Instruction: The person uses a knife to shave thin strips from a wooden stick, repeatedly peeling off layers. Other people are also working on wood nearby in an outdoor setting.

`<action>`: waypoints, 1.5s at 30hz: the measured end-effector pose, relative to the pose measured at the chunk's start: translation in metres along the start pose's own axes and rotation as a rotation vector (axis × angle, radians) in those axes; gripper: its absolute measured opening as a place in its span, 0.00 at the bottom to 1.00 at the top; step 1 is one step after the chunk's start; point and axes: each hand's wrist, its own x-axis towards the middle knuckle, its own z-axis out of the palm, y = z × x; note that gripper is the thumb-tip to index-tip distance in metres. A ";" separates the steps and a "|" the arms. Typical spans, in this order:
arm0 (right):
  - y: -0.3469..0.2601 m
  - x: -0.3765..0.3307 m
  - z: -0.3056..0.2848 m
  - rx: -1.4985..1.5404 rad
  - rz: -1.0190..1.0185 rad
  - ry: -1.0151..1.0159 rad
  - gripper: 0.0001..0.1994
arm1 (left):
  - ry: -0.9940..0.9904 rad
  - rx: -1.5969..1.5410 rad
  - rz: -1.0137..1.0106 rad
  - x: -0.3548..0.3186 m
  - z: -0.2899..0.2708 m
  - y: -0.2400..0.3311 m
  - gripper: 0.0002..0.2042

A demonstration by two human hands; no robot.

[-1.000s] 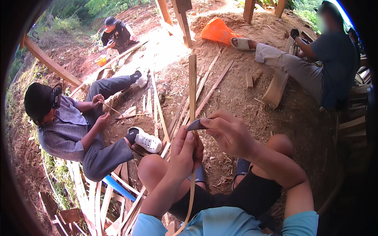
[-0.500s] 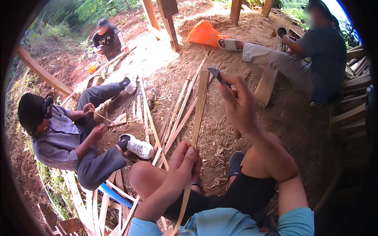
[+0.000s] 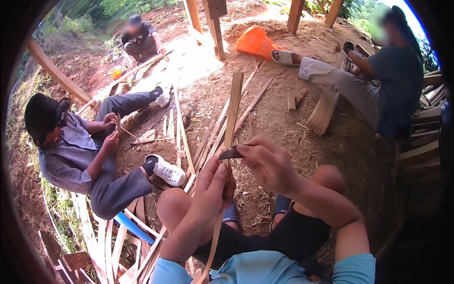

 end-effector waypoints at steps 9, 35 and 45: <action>0.026 0.011 -0.012 -0.084 0.157 0.206 0.08 | -0.063 -0.010 -0.031 -0.001 0.004 -0.002 0.08; 0.028 0.022 -0.036 -0.101 0.208 0.375 0.09 | -0.137 0.070 -0.016 -0.015 -0.002 -0.013 0.08; -0.001 -0.014 -0.015 -0.033 0.038 0.011 0.09 | -0.078 0.106 -0.004 -0.010 -0.006 -0.005 0.07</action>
